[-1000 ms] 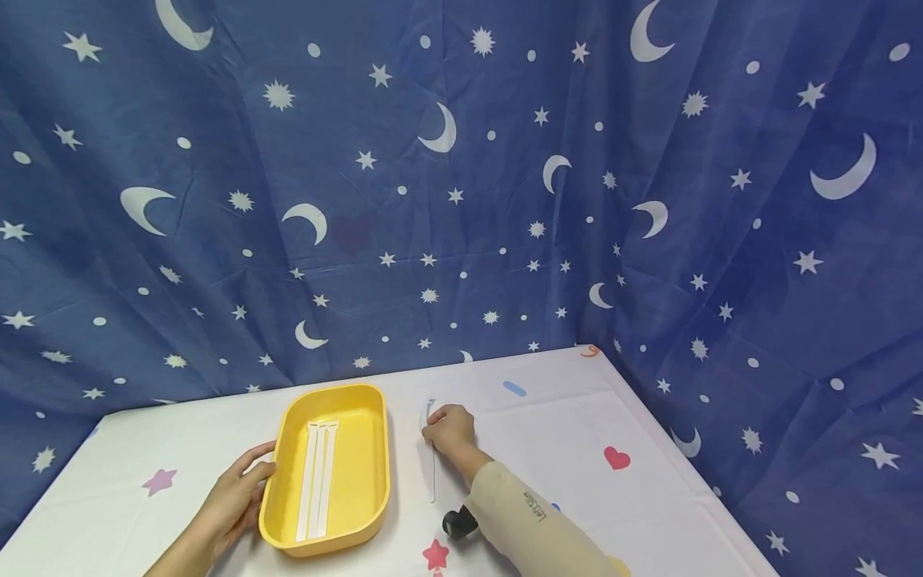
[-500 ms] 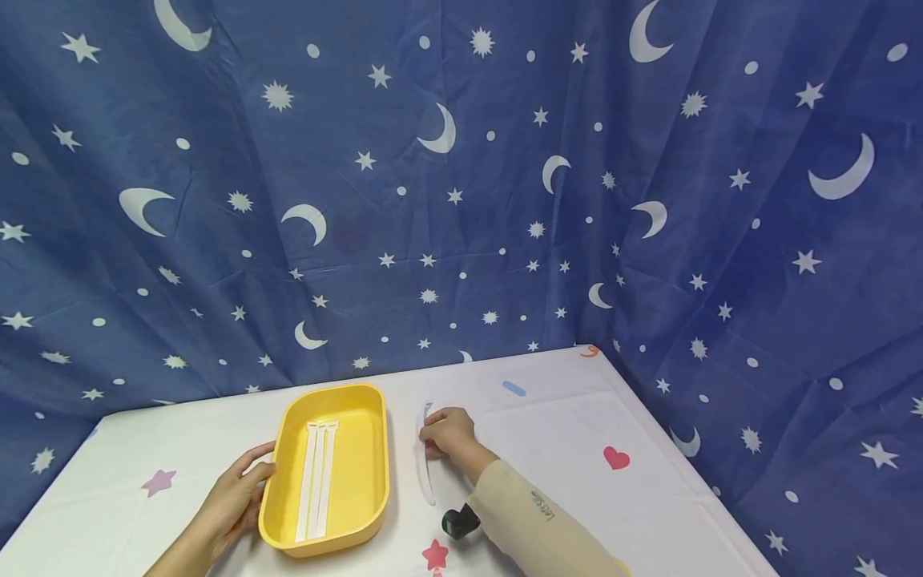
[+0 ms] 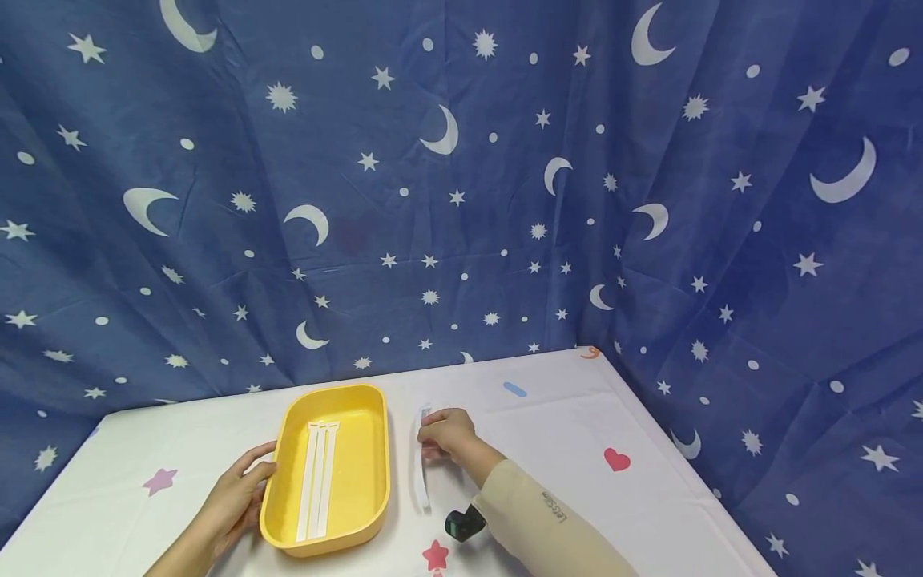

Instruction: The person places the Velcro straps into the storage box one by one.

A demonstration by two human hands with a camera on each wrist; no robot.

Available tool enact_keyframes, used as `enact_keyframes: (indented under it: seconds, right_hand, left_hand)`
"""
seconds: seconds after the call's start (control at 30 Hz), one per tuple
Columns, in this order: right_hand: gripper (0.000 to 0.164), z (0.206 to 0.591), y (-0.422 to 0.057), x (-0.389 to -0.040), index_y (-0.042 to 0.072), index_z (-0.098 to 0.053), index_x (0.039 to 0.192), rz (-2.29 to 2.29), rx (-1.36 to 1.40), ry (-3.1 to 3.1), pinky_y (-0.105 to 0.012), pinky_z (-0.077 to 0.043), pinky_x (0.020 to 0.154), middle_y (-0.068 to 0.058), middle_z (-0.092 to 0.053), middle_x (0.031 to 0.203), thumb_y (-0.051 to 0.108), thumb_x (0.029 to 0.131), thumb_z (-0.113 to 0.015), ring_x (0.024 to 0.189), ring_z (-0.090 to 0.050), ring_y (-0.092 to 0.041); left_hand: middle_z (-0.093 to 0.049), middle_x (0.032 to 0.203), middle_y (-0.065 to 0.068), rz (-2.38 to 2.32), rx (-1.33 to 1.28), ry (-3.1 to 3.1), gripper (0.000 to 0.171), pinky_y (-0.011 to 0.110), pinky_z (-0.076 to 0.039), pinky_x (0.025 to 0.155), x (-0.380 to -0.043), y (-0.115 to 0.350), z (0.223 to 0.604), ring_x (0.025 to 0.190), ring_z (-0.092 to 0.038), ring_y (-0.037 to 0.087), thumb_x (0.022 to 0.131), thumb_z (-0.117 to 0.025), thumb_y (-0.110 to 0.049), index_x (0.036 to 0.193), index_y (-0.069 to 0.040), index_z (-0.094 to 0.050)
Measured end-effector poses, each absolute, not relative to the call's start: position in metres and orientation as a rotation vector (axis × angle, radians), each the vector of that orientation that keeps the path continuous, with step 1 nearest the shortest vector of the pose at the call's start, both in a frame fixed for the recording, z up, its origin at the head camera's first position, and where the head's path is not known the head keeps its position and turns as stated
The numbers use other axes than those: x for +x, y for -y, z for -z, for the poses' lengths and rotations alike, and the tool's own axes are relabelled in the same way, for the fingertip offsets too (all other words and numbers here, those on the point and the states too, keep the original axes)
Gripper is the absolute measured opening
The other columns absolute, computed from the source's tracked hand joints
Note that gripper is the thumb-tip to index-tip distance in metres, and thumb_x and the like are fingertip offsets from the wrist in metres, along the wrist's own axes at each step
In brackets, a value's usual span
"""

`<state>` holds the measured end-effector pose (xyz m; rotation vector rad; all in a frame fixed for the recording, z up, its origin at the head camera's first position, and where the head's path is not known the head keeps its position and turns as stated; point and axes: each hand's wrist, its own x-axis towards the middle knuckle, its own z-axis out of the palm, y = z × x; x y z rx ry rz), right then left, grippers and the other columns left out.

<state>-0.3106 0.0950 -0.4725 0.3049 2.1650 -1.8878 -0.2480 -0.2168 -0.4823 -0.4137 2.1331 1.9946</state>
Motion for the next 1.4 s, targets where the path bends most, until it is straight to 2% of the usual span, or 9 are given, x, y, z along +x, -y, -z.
enact_keyframes:
  seconds: [0.4, 0.93, 1.13, 1.4]
  right_hand:
    - [0.041, 0.457, -0.088, -0.307, -0.009, -0.063, 0.117, 1.896, 0.195, -2.14, -0.028, -0.06, 0.06, -0.006, -0.064, 0.079, -0.007, 0.076, -0.068, 0.06, -0.063, -0.011]
    - [0.036, 0.436, -0.079, -0.296, -0.005, -0.066, 0.111, 1.903, 0.109, -2.133, -0.028, -0.059, 0.059, -0.007, -0.064, 0.088, -0.006, 0.074, -0.069, 0.066, -0.063, -0.014]
    - [0.035, 0.431, -0.073, -0.292, -0.005, -0.066, 0.11, 1.903, 0.093, -2.118, -0.026, -0.059, 0.058, -0.007, -0.063, 0.086, -0.007, 0.075, -0.068, 0.066, -0.062, -0.014]
    - [0.035, 0.427, -0.064, -0.287, -0.006, -0.065, 0.11, 1.916, 0.042, -2.096, -0.03, -0.06, 0.061, -0.007, -0.067, 0.084, -0.009, 0.075, -0.068, 0.066, -0.064, -0.013]
  left_hand:
    - [-0.069, 0.097, 0.007, -2.0, -0.404, -2.132, 0.057, 0.032, -0.059, 0.068, -0.249, 0.216, 0.48, 0.08, -0.067, 0.015, 0.097, -0.049, -0.017, 0.151, -0.01, -0.031]
    - [-0.068, 0.102, 0.01, -1.974, -0.416, -2.151, 0.057, 0.032, -0.059, 0.067, -0.246, 0.215, 0.48, 0.078, -0.068, 0.015, 0.097, -0.048, -0.019, 0.151, -0.01, -0.031]
    - [-0.067, 0.109, 0.013, -1.966, -0.43, -2.156, 0.056, 0.034, -0.06, 0.069, -0.246, 0.215, 0.481, 0.082, -0.069, 0.016, 0.097, -0.048, -0.019, 0.151, -0.011, -0.032]
    - [-0.066, 0.111, 0.014, -1.951, -0.447, -2.173, 0.055, 0.033, -0.06, 0.068, -0.246, 0.215, 0.479, 0.082, -0.069, 0.016, 0.097, -0.047, -0.019, 0.15, -0.012, -0.034]
